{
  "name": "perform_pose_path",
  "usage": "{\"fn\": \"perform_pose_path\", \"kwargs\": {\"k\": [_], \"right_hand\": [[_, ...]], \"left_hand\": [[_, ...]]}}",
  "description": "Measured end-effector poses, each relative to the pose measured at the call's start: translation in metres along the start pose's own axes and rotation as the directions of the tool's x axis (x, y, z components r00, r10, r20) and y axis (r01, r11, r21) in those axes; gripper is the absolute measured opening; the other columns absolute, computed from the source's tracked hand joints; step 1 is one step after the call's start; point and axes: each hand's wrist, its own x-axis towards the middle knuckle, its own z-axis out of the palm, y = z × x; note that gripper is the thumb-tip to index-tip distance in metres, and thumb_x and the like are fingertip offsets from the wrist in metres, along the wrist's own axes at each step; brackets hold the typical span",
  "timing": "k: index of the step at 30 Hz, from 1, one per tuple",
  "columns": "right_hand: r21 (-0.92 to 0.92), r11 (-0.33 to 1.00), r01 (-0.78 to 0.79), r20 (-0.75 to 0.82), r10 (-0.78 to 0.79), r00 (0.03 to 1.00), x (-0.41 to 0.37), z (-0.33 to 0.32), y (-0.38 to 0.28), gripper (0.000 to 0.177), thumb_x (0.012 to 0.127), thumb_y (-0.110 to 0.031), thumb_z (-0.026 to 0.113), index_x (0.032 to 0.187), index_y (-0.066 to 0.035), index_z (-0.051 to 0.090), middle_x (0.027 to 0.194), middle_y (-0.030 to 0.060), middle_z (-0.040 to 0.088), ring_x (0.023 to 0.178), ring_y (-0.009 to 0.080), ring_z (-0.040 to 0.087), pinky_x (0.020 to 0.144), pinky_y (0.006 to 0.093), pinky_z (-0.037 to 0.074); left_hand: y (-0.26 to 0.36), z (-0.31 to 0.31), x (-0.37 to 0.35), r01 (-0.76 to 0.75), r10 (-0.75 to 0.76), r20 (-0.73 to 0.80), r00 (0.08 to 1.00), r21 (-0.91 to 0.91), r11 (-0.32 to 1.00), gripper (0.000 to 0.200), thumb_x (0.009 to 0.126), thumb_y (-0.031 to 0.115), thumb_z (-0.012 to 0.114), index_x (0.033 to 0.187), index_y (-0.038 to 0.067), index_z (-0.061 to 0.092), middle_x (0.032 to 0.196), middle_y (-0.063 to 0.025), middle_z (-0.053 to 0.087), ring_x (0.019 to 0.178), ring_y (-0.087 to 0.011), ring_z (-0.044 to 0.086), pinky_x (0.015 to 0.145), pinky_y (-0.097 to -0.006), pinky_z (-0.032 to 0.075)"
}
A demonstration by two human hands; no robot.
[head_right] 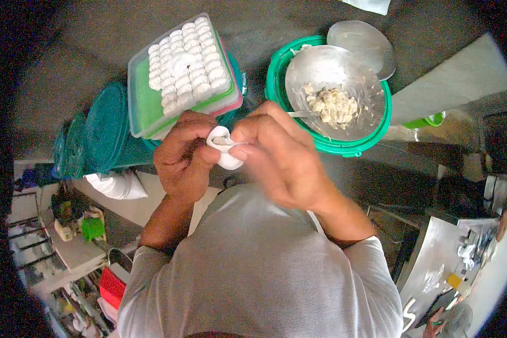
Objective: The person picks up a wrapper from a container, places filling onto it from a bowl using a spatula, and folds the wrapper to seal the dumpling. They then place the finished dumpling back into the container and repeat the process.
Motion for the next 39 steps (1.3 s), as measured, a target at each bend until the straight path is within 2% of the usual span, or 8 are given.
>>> {"fn": "perform_pose_path", "kwargs": {"k": [14, 16, 27, 30, 31, 34, 36, 39], "right_hand": [[0.073, 0.992, -0.101, 0.058, 0.097, 0.994, 0.025, 0.032, 0.009, 0.018, 0.083, -0.003, 0.068, 0.099, 0.0, 0.063, 0.09, 0.0103, 0.06, 0.08, 0.0196, 0.059, 0.071, 0.029, 0.047], [0.243, 0.926, -0.29, -0.001, 0.299, 0.954, 0.031, 0.053, -0.002, 0.016, 0.083, -0.003, 0.068, 0.097, 0.001, 0.063, 0.086, 0.0096, 0.06, 0.079, 0.0201, 0.06, 0.07, 0.0292, 0.047], [-0.091, 0.972, -0.217, 0.278, 0.234, 0.932, 0.089, 0.124, 0.009, 0.018, 0.08, -0.003, 0.069, 0.098, -0.001, 0.068, 0.083, 0.0093, 0.056, 0.078, 0.0234, 0.055, 0.068, 0.0316, 0.045], [-0.087, 0.994, -0.072, 0.318, 0.096, 0.943, 0.106, 0.137, 0.024, 0.02, 0.08, -0.006, 0.071, 0.099, -0.002, 0.071, 0.083, 0.007, 0.055, 0.08, 0.0227, 0.054, 0.068, 0.0308, 0.044], [-0.088, 0.996, -0.024, 0.327, 0.052, 0.943, 0.11, 0.143, 0.026, 0.015, 0.079, -0.008, 0.074, 0.092, -0.002, 0.072, 0.083, 0.0064, 0.057, 0.078, 0.0209, 0.052, 0.068, 0.0305, 0.043], [-0.117, 0.993, 0.002, 0.331, 0.037, 0.943, 0.118, 0.16, 0.031, 0.02, 0.079, -0.01, 0.077, 0.095, -0.002, 0.069, 0.077, 0.0039, 0.057, 0.076, 0.0165, 0.048, 0.067, 0.0287, 0.041], [-0.168, 0.877, -0.449, 0.25, 0.479, 0.842, 0.122, 0.171, 0.026, 0.023, 0.083, -0.008, 0.073, 0.103, -0.002, 0.063, 0.083, 0.0033, 0.054, 0.075, 0.0121, 0.051, 0.064, 0.0254, 0.043], [0.044, 0.821, -0.57, 0.233, 0.546, 0.805, 0.122, 0.185, 0.031, 0.022, 0.087, -0.007, 0.07, 0.103, -0.002, 0.056, 0.083, 0.0011, 0.053, 0.076, 0.0071, 0.049, 0.066, 0.0223, 0.042]], "left_hand": [[-0.004, -0.045, 0.008, -0.007, 0.008, -0.022, 1.0, 0.066, 0.998, 0.02, 0.08, 0.003, 0.075, 0.098, 0.0, 0.066, 0.09, -0.0081, 0.062, 0.08, -0.0166, 0.058, 0.074, -0.0292, 0.048], [-0.003, -0.064, 0.01, -0.001, 0.001, -0.007, 1.0, 0.117, 0.993, 0.021, 0.08, 0.003, 0.076, 0.098, 0.001, 0.066, 0.089, -0.0079, 0.062, 0.078, -0.0164, 0.058, 0.073, -0.0286, 0.048], [-0.017, -0.167, 0.006, 0.061, -0.076, 0.14, 0.987, 0.112, 0.992, 0.014, 0.074, 0.002, 0.077, 0.085, 0.002, 0.069, 0.085, -0.0084, 0.06, 0.076, -0.0182, 0.06, 0.068, -0.029, 0.049], [-0.031, -0.184, 0.0, 0.508, -0.485, 0.204, 0.85, -0.558, 0.656, 0.036, 0.09, 0.024, 0.069, 0.113, -0.002, 0.06, 0.102, -0.0111, 0.065, 0.083, -0.0213, 0.064, 0.07, -0.0301, 0.051], [-0.048, -0.197, -0.006, 0.691, -0.614, 0.412, 0.673, -0.647, 0.323, 0.046, 0.097, 0.031, 0.059, 0.126, -0.004, 0.052, 0.112, -0.0144, 0.064, 0.091, -0.0219, 0.065, 0.07, -0.0303, 0.053], [-0.068, -0.222, -0.016, 0.735, -0.544, 0.6, 0.587, -0.676, 0.047, 0.04, 0.098, 0.024, 0.056, 0.129, -0.003, 0.052, 0.118, -0.0153, 0.063, 0.098, -0.0199, 0.063, 0.07, -0.0304, 0.054], [-0.08, -0.232, -0.012, 0.697, -0.498, 0.577, 0.648, -0.712, 0.082, 0.036, 0.099, 0.015, 0.054, 0.129, -0.003, 0.053, 0.121, -0.014, 0.061, 0.103, -0.0181, 0.062, 0.072, -0.0304, 0.056], [-0.072, -0.241, 0.004, 0.625, -0.613, 0.338, 0.714, -0.703, 0.34, 0.038, 0.096, 0.011, 0.053, 0.13, -0.005, 0.052, 0.113, -0.0121, 0.063, 0.097, -0.0193, 0.064, 0.077, -0.0334, 0.057]]}}
